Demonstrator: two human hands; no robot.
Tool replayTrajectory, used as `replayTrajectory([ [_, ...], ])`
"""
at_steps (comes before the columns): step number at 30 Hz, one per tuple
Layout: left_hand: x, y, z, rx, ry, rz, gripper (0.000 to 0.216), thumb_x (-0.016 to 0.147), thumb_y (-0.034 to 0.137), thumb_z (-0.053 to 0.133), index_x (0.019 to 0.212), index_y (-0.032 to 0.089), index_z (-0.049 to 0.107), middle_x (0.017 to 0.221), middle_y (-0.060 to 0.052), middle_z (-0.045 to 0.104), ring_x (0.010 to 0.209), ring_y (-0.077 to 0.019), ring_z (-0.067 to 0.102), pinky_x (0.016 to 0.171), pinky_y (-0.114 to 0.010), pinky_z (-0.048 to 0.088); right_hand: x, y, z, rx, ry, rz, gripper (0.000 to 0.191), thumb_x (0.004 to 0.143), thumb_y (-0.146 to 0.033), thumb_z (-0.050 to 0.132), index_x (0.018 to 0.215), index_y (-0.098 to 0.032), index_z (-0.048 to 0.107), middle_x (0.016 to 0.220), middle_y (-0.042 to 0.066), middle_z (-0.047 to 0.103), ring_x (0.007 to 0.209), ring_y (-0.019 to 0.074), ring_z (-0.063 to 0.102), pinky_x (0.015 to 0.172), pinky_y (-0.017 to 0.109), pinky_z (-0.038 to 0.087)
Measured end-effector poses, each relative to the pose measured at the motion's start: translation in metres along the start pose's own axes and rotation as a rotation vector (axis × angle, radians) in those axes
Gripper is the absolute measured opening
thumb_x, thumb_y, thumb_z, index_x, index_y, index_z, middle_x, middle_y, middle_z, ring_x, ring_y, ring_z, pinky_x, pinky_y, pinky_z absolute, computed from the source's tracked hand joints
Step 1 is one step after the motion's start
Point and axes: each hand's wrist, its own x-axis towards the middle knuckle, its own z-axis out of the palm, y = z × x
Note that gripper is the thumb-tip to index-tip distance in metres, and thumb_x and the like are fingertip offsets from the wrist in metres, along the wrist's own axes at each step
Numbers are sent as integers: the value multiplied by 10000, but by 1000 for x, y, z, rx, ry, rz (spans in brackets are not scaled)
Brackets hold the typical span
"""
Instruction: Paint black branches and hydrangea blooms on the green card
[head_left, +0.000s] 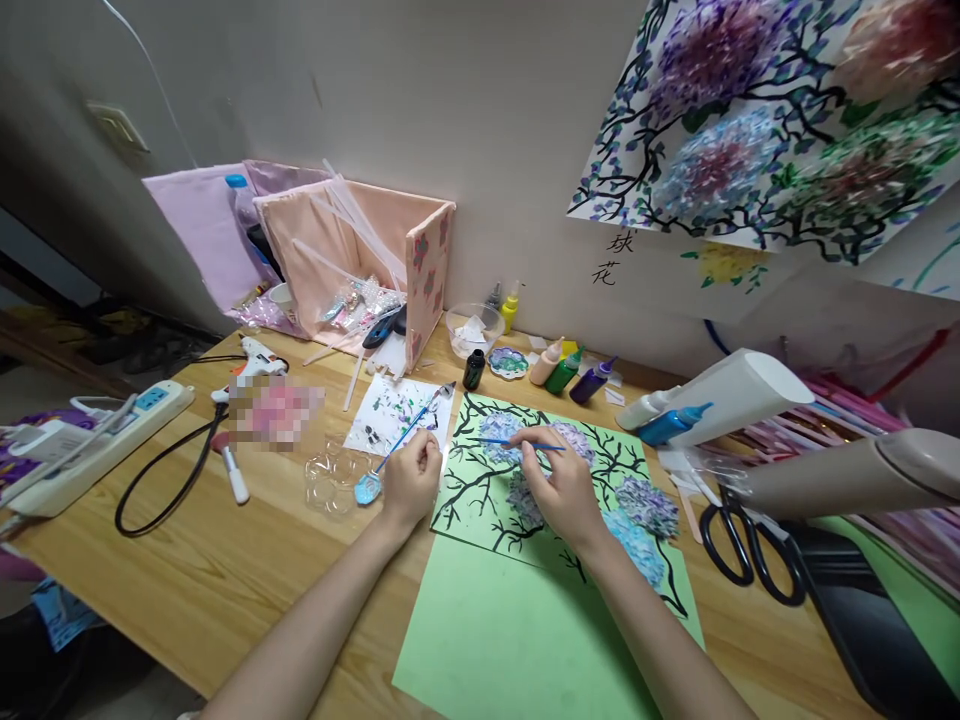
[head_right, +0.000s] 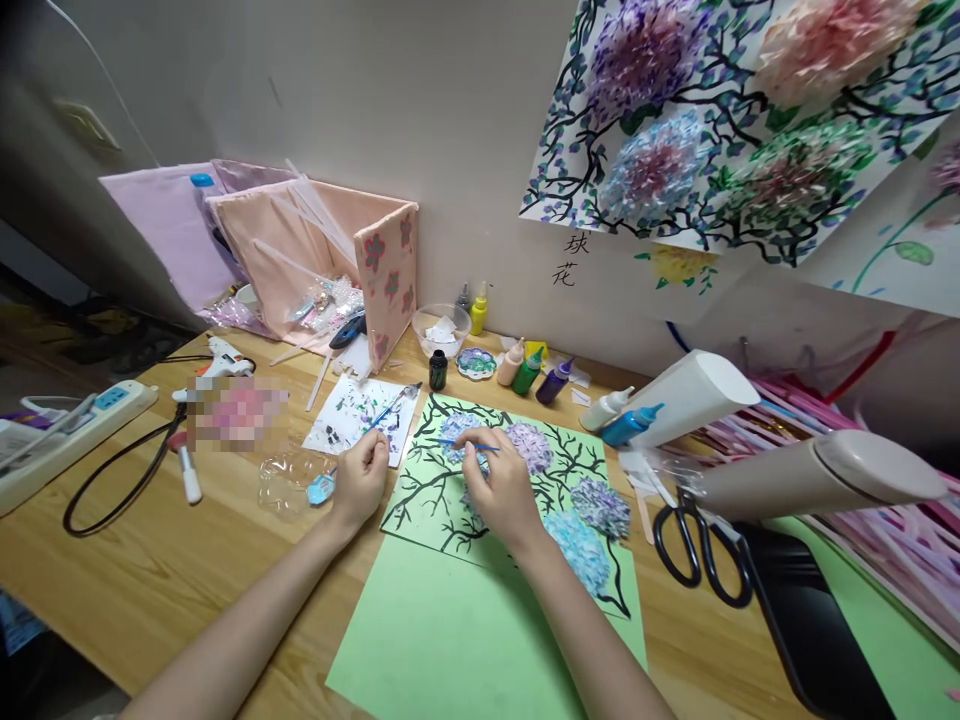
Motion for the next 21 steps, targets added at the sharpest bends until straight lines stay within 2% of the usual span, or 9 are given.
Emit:
replayTrajectory([
  [10, -2, -2, 9, 0, -11, -6, 228, 835, 238, 346, 612, 199, 371, 510, 48, 352, 482, -114, 363, 527, -238, 257, -2, 3, 4, -15, -45, 4, 155, 913, -207, 386, 916, -204, 541, 866, 37, 616, 858, 182, 563, 756, 292, 413],
  [21, -1, -2, 9, -18, -15, -25, 224, 838, 239, 351, 622, 198, 391, 508, 51, 351, 483, -113, 362, 521, -230, 259, -1, 4, 5, -30, -61, 7, 155, 909, -201, 385, 923, -207, 539, 879, 45, 608, 863, 191, 563, 757, 306, 424],
])
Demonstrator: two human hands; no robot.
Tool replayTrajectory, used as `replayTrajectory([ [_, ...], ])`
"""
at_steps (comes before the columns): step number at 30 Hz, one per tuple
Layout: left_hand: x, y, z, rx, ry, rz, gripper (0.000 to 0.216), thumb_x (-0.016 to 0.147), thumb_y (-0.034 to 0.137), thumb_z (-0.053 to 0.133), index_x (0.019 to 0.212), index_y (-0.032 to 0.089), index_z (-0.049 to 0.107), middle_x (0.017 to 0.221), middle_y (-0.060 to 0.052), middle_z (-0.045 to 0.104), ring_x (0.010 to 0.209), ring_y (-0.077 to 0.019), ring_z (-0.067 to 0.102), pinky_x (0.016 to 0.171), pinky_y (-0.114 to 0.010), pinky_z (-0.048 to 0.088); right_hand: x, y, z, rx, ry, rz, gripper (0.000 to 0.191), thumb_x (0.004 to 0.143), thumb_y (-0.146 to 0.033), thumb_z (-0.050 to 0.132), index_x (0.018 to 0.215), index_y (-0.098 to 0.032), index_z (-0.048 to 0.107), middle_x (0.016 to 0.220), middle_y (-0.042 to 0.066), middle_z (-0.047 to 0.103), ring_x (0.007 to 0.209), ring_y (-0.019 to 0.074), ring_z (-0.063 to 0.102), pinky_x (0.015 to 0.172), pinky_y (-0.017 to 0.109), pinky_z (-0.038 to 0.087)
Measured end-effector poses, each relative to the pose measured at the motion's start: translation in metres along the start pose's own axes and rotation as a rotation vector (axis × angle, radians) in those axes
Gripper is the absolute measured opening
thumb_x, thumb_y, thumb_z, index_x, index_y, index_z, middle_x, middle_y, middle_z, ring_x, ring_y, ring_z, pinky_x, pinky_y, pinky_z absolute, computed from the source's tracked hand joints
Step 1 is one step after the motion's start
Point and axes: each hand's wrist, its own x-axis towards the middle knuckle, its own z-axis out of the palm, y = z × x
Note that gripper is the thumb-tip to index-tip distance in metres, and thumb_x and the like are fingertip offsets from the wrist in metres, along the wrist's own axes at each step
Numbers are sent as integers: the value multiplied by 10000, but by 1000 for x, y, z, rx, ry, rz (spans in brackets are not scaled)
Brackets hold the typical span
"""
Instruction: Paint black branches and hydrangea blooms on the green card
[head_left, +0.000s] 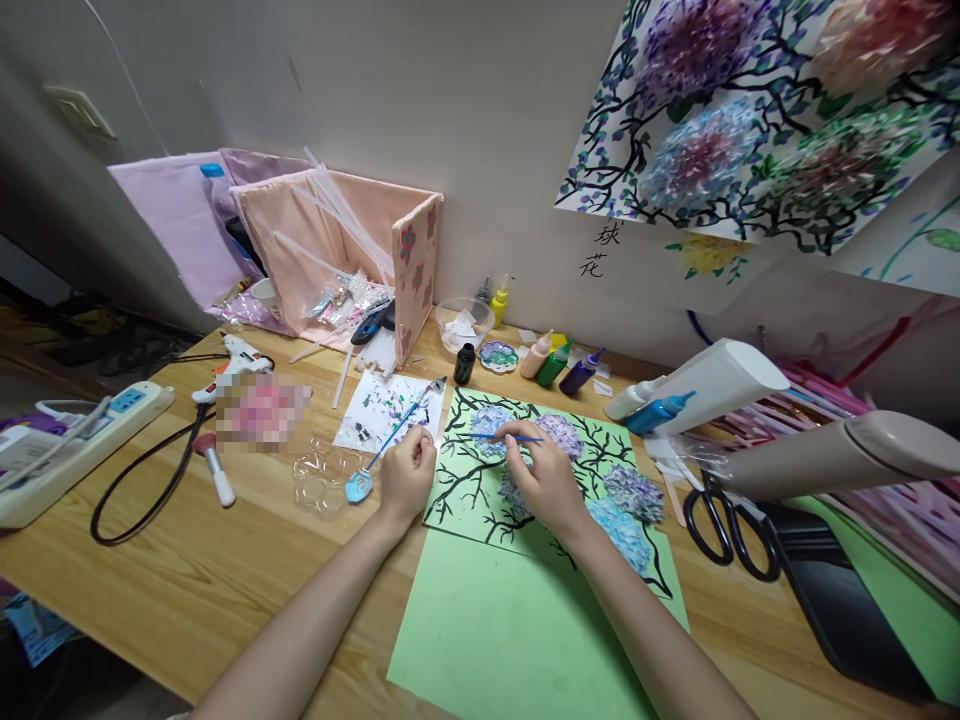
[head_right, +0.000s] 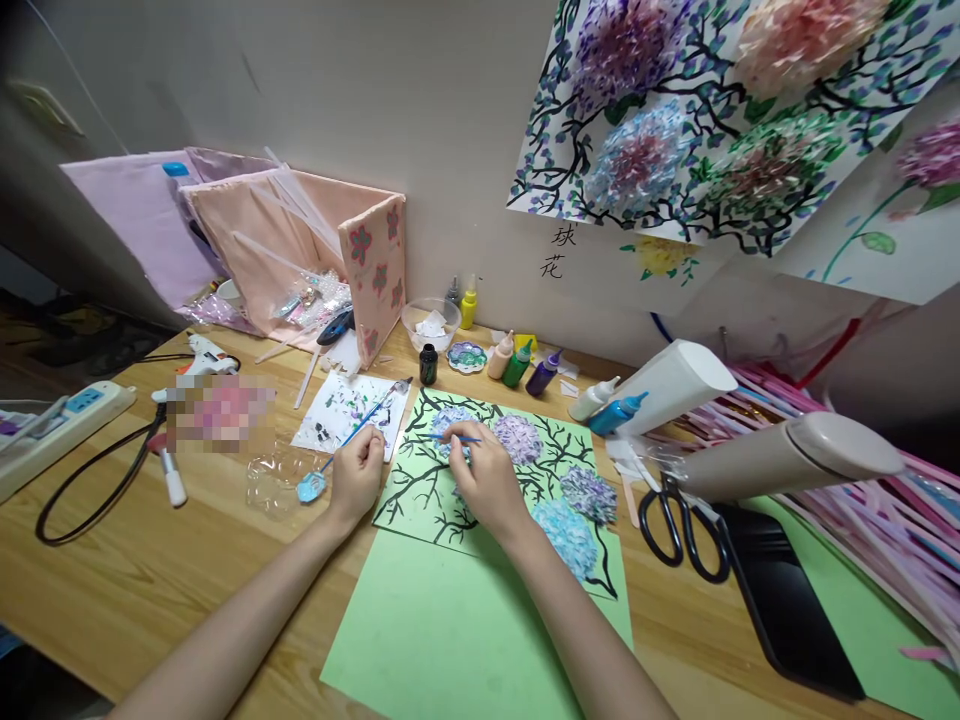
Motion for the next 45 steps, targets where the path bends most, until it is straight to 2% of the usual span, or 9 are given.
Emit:
replayTrajectory([
  [11, 1, 2, 0, -5, 4, -6, 212, 829, 226, 353, 622, 195, 390, 517, 51, 354, 486, -108, 355, 520, -225, 258, 0, -1, -3, 2, 10, 35, 148, 903, -202, 389, 881, -200, 535, 827, 33, 613, 826, 178, 567, 729, 282, 415],
  [18, 1, 3, 0, -6, -1, -8, 213, 826, 230, 358, 619, 194, 389, 514, 53, 345, 481, -107, 349, 517, -227, 250, -1, -2, -5, 34, 74, 51, 163, 911, -224, 387, 896, -206, 548, 849, 39, 619, 845, 188, 581, 746, 302, 428],
  [25, 2, 2, 0, -6, -3, -12, 212, 826, 228, 356, 619, 195, 388, 512, 53, 351, 481, -109, 354, 517, -232, 243, -1, -1, 0, 0, 37, 26, 164, 916, -221, 379, 916, -210, 543, 885, 50, 620, 874, 194, 574, 762, 308, 430],
  [36, 2, 2, 0, -3, -6, -17, 216, 824, 233, 356, 613, 196, 383, 503, 53, 343, 479, -110, 350, 514, -230, 242, -1, -3, 0, 2, 13, 40, 150, 910, -214, 388, 887, -206, 536, 829, 41, 611, 840, 190, 569, 745, 300, 422],
  [45, 2, 3, -1, 2, -15, -30, 222, 829, 252, 357, 616, 199, 386, 506, 56, 336, 475, -113, 346, 516, -230, 247, -2, -6, -3, 30, 56, 4, 173, 918, -224, 376, 915, -213, 549, 864, 43, 622, 858, 191, 575, 757, 310, 431],
])
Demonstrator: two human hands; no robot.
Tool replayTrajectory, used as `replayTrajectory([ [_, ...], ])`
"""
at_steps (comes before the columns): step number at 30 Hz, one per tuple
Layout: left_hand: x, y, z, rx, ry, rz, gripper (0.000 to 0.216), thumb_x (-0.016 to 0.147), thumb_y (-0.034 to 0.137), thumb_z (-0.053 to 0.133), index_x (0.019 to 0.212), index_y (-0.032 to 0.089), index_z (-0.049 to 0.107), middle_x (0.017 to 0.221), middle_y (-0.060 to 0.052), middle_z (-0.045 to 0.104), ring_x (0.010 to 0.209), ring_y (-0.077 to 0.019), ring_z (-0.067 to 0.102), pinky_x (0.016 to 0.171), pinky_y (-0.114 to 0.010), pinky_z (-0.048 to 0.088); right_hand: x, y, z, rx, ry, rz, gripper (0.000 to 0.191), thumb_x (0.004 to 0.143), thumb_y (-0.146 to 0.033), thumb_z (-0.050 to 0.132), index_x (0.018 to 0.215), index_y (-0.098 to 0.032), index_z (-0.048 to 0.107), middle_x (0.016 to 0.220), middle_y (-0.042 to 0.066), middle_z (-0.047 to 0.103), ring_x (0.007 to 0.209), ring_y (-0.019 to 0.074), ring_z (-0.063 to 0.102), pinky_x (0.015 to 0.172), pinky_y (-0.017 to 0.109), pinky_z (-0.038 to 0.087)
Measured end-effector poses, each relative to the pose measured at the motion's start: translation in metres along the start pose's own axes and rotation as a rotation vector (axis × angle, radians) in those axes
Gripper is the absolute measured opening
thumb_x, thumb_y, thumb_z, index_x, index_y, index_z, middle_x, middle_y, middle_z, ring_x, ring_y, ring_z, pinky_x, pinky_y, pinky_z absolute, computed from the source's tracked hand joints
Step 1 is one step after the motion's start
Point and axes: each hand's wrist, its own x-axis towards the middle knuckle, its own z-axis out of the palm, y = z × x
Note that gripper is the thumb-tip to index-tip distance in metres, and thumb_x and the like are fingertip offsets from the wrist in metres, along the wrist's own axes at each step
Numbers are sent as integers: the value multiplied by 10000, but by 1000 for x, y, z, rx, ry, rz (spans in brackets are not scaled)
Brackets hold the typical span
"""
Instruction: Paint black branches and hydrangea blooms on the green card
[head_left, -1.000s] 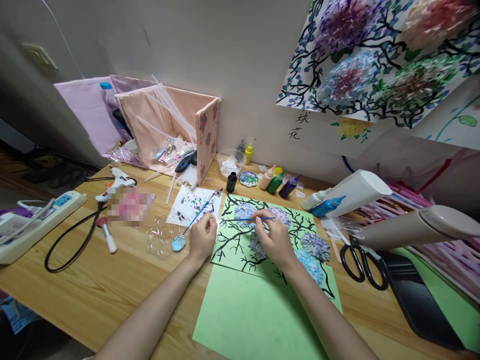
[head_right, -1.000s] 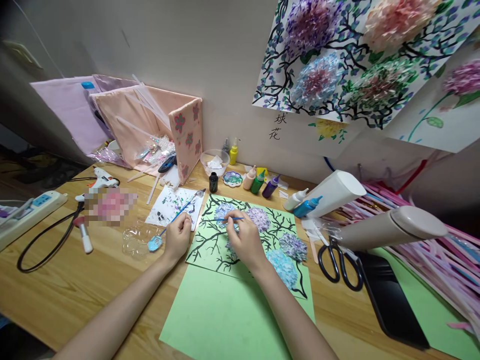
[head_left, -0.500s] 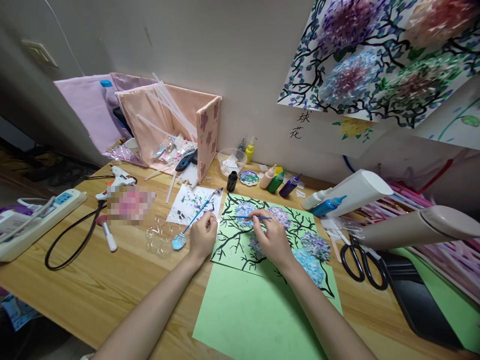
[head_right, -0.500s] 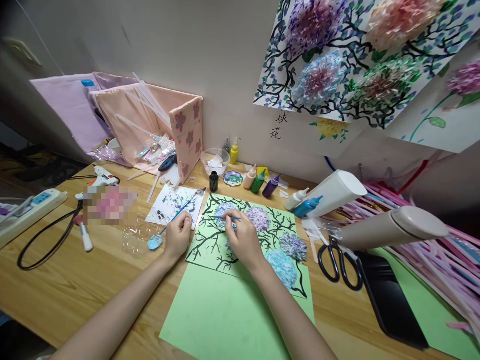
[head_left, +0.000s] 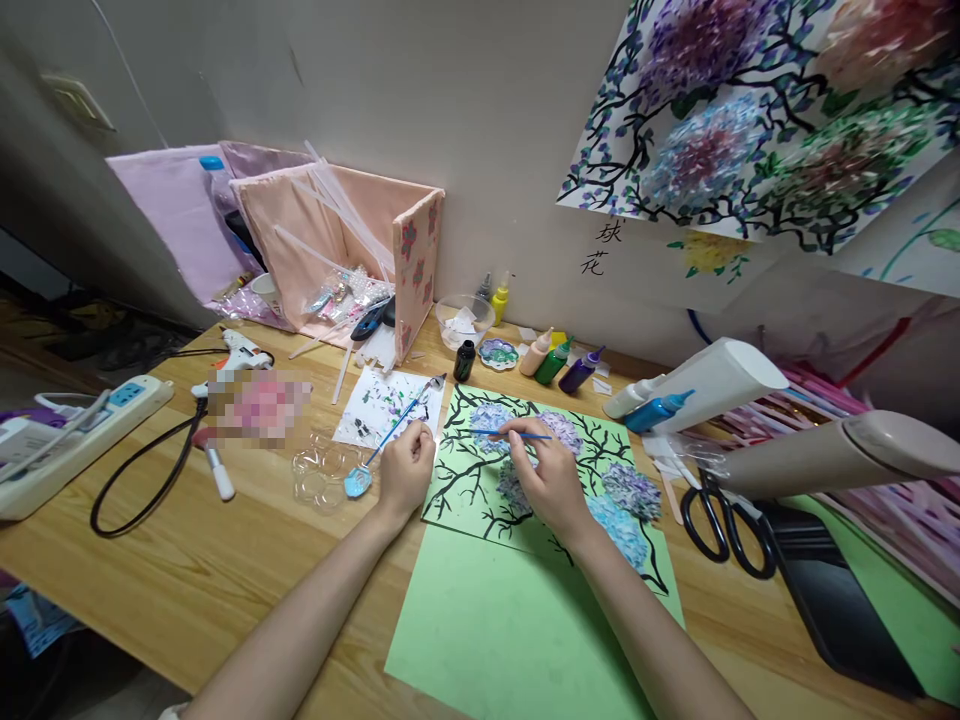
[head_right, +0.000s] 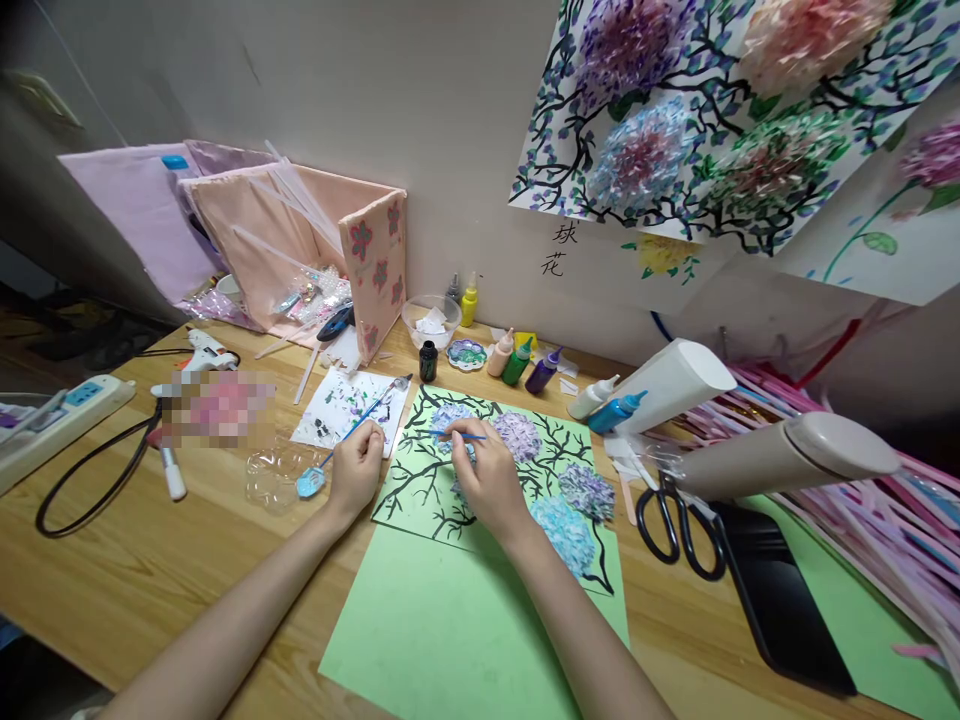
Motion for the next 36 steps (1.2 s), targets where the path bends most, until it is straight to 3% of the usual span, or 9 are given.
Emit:
replayTrajectory([
  [9, 0, 0, 0, -10, -1, 4, 216, 828, 234, 362, 618, 196, 394, 508, 54, 347, 481, -111, 356, 516, -233, 240, -1, 6, 7, 1, -70, 2, 160, 925, -218, 377, 934, -217, 536, 885, 48, 615, 870, 192, 569, 764, 313, 429],
  [20, 0, -1, 0, -17, 4, 13, 215, 834, 220, 366, 624, 191, 397, 515, 56, 349, 486, -105, 351, 521, -231, 239, 1, 4, 3, -40, -44, 10, 169, 918, -227, 386, 896, -202, 551, 839, 45, 612, 835, 190, 576, 742, 301, 428],
  [28, 1, -2, 2, -20, 13, 12, 223, 841, 231, 363, 623, 192, 387, 521, 56, 349, 486, -104, 347, 521, -230, 241, 1, -2, -15, 43, 129, -12, 213, 923, -235, 395, 892, -205, 604, 878, 44, 633, 841, 184, 586, 762, 318, 431],
  [36, 1, -2, 1, -22, 14, 15, 232, 843, 238, 362, 618, 192, 391, 513, 56, 351, 483, -105, 349, 513, -227, 247, 8, -5, -49, -19, 299, -114, 208, 896, -229, 467, 772, -209, 632, 690, 22, 615, 719, 180, 560, 681, 321, 419],
])
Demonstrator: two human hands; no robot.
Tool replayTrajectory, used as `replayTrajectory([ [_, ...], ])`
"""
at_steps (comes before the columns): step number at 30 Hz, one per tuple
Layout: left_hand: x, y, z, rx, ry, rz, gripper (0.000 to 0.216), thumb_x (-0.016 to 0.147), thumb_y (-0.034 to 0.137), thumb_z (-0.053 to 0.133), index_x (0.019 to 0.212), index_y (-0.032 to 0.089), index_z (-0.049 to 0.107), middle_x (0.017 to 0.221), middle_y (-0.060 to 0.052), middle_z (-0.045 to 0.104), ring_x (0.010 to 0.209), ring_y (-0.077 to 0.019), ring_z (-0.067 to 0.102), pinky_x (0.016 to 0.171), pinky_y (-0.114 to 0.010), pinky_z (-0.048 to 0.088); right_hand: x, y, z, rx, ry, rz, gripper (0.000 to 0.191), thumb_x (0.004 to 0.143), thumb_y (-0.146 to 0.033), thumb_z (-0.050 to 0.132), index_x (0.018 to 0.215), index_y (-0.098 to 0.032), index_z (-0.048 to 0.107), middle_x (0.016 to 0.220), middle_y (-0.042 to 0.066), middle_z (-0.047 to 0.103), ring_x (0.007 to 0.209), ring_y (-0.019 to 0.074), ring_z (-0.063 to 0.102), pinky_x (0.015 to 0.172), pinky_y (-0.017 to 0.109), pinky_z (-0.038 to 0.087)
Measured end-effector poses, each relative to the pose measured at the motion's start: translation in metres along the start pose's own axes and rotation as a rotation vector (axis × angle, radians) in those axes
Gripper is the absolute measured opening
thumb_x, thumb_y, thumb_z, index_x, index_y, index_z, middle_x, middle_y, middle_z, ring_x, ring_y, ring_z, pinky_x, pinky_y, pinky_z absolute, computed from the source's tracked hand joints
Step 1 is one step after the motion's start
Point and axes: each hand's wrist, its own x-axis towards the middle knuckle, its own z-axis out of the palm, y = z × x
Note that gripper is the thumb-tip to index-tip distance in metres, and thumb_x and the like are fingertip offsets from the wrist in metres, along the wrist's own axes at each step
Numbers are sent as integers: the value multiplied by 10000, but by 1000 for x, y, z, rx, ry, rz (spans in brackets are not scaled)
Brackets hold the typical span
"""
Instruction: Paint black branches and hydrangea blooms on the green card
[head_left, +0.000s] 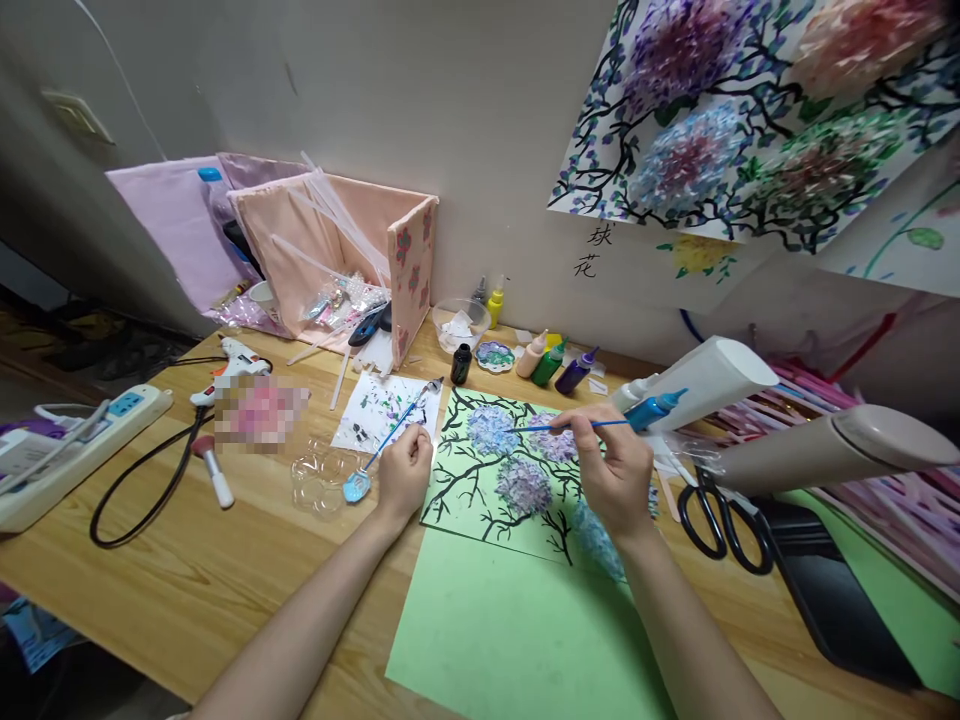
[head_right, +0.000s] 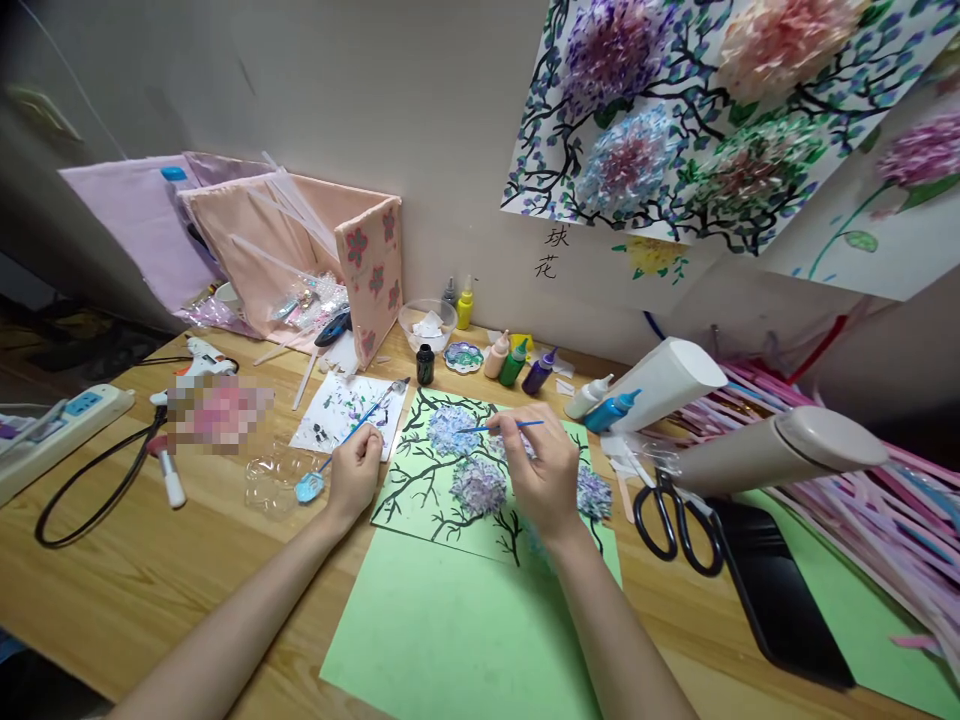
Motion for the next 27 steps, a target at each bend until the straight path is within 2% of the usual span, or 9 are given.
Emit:
replayTrajectory([
  [5, 1, 3, -2, 1, 27, 25, 245, 855, 251, 350, 620, 196, 397, 525, 46, 372, 499, -118, 376, 513, -228, 270, 13, 6, -29, -71, 45, -82, 202, 872, -219, 523, 715, -211, 651, 614, 7, 568, 629, 157, 523, 624, 305, 396],
  [9, 9, 10, -5, 10, 76, 61, 245, 886, 273, 322, 720, 197, 486, 589, 31, 474, 535, -132, 440, 544, -237, 321, 19, 11, -53, -88, 145, -45, 218, 888, -256, 501, 752, -208, 664, 622, 12, 568, 629, 160, 538, 632, 312, 407],
  [12, 27, 22, -6, 43, 108, 104, 254, 909, 312, 318, 864, 199, 541, 762, -6, 577, 680, -155, 528, 646, -260, 385, 23, 12, -72, -78, 195, -20, 208, 896, -267, 487, 815, -216, 672, 695, 22, 611, 669, 167, 579, 663, 320, 438],
  [14, 43, 31, -5, 47, 121, 131, 251, 907, 342, 340, 926, 195, 543, 871, -36, 593, 815, -180, 554, 734, -287, 416, 25, 12, -86, -107, 214, -31, 186, 889, -259, 501, 836, -224, 676, 737, 26, 633, 711, 174, 597, 686, 321, 448],
  [17, 67, 36, 2, 54, 131, 147, 281, 870, 397, 417, 1000, 178, 533, 964, -79, 560, 912, -213, 550, 826, -347, 439, 29, 10, -105, -167, 252, -36, 158, 874, -252, 528, 839, -233, 680, 775, 25, 654, 768, 182, 605, 716, 321, 452],
  [21, 91, 28, 19, 148, 77, 188, 460, 762, 467, 560, 1088, 147, 510, 1041, -123, 510, 995, -267, 531, 917, -440, 414, 30, 11, -123, -190, 306, -27, 107, 846, -253, 572, 839, -241, 677, 815, 13, 672, 785, 178, 611, 735, 312, 463],
  [24, 103, 20, 30, 196, 45, 178, 569, 698, 490, 616, 1111, 113, 511, 1070, -148, 503, 1041, -294, 515, 934, -451, 406, 29, 12, -131, -195, 302, -12, 93, 837, -257, 583, 837, -241, 675, 820, 10, 673, 781, 179, 612, 724, 310, 468],
  [27, 112, 15, 37, 205, 28, 157, 551, 669, 475, 642, 1083, 126, 541, 1056, -137, 526, 1017, -293, 532, 924, -448, 413, 28, 11, -136, -206, 306, -11, 94, 841, -254, 576, 823, -236, 667, 821, 12, 670, 792, 185, 609, 734, 320, 461],
])
